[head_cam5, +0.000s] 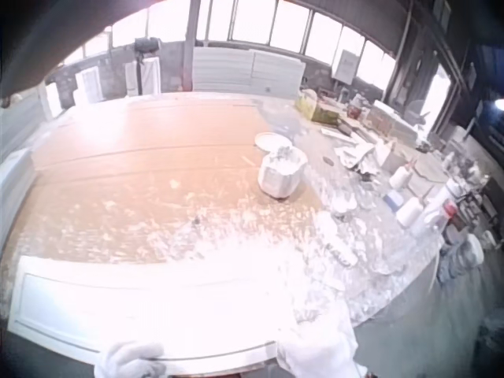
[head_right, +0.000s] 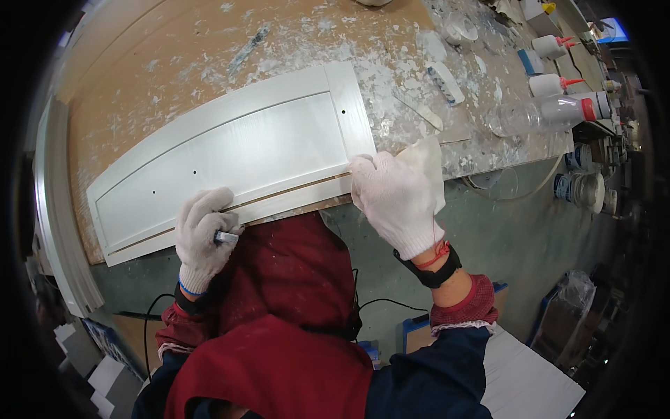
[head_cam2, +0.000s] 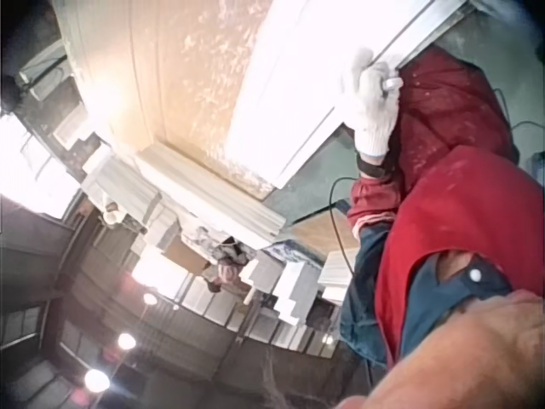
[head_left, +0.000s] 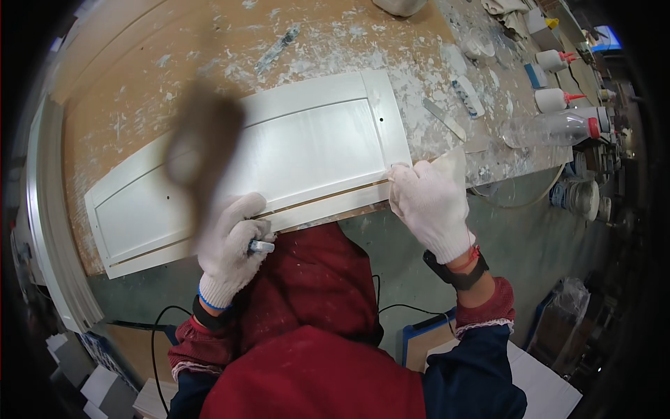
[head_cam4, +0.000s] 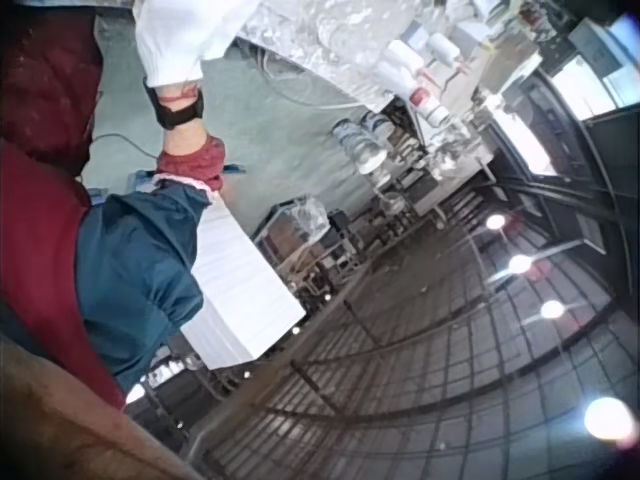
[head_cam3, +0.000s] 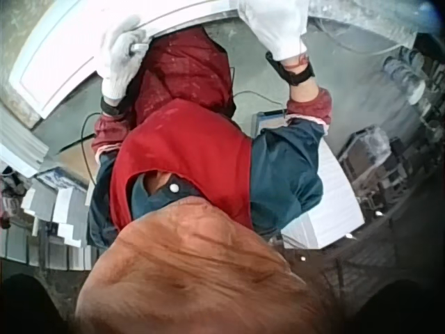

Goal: Applying filler to the joints of a white furniture panel and cleaning off the excess with a cloth and a scraper.

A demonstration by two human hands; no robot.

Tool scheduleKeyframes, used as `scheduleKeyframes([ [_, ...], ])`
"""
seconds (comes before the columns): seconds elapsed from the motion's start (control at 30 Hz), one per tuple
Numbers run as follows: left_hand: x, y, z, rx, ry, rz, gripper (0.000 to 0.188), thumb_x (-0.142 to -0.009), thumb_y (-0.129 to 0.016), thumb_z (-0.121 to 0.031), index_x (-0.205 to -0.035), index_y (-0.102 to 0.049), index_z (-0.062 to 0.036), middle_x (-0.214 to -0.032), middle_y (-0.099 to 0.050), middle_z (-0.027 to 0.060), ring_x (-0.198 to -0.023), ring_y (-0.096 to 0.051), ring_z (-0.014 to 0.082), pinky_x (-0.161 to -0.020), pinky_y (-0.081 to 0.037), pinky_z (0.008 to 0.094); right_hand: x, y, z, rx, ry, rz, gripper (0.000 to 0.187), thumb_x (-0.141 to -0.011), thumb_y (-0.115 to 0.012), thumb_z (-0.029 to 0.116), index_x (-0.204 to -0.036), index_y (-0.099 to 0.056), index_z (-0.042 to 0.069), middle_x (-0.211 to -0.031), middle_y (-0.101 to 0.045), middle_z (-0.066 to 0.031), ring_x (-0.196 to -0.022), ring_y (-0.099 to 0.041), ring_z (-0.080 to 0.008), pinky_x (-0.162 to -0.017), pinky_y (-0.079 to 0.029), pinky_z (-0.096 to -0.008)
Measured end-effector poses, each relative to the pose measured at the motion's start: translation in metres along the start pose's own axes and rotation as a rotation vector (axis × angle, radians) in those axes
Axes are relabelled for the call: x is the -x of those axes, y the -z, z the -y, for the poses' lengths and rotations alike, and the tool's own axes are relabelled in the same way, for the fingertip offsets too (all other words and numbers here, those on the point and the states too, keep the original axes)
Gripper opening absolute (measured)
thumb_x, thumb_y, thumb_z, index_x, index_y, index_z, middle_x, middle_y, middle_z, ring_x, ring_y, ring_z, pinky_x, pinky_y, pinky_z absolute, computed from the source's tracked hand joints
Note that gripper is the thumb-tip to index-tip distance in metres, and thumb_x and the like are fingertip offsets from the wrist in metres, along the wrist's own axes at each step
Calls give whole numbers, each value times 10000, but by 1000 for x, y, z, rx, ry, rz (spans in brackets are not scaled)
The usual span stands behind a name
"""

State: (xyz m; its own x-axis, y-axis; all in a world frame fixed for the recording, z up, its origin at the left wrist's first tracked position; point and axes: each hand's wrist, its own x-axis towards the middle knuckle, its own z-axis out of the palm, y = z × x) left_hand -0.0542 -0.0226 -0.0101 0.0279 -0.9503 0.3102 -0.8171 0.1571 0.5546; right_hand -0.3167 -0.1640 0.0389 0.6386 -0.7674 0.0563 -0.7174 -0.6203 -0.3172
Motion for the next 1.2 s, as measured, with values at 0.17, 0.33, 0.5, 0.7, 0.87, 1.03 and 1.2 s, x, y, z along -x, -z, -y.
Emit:
scheduleKeyframes([
  [0.17, -4, -2, 1, 10, -17, -18, 235, -653, -764, -146, -722, -545, -96, -1026, -659, 80, -938, -623, 299, -750, -503, 393, -2, -17, -13, -146, -41, -14, 73, -760, -627, 99, -788, -560, 103, -706, -540, -72, -662, -571, -243, -578, -466, -348],
  [0.33, -7, -1, 2, 12, -68, -21, 248, -654, -770, -167, -736, -547, -96, -1017, -660, 77, -921, -625, 295, -729, -502, 389, -10, 4, -4, -58, -128, 280, 122, -739, -657, 108, -830, -580, 131, -731, -552, -72, -654, -565, -252, -581, -460, -354],
  [0.5, -9, -2, 4, 35, -58, -34, 247, -667, -765, -187, -740, -547, -98, -1012, -658, 76, -922, -624, 299, -725, -502, 392, -31, -18, -16, 20, 91, -88, 292, -666, -715, 90, -943, -634, 133, -643, -555, -12, -665, -550, -214, -665, -397, -379],
  [0.7, -5, -1, 3, 10, -28, 1, 244, -647, -761, -186, -737, -550, -102, -1011, -662, 60, -925, -626, 289, -754, -498, 399, -16, -4, -4, 224, 102, -5, 202, -707, -697, 134, -891, -613, 146, -736, -570, -66, -680, -584, -244, -599, -473, -362],
  [0.87, -5, -1, 4, 30, -34, -34, 248, -618, -767, -144, -725, -546, -108, -1005, -666, 51, -923, -630, 279, -762, -498, 392, -35, -11, -13, 209, 123, 38, 319, -698, -747, 179, -992, -624, 167, -831, -592, -72, -787, -565, -283, -755, -421, -413],
  [1.03, -3, -4, 2, 20, -31, -59, 251, -595, -763, -94, -713, -541, -110, -1008, -668, 46, -926, -635, 276, -746, -506, 378, -24, 3, -6, 198, 135, 193, 283, -740, -726, 198, -1000, -620, 167, -836, -598, -75, -827, -589, -285, -729, -459, -406],
  [1.2, -8, -5, 2, 38, -5, -70, 214, -629, -746, -110, -709, -547, -118, -1018, -672, 38, -935, -634, 268, -754, -512, 370, -38, -2, -22, 120, 117, -61, 137, -815, -623, 228, -907, -679, 142, -770, -641, -89, -724, -642, -260, -680, -464, -406],
])
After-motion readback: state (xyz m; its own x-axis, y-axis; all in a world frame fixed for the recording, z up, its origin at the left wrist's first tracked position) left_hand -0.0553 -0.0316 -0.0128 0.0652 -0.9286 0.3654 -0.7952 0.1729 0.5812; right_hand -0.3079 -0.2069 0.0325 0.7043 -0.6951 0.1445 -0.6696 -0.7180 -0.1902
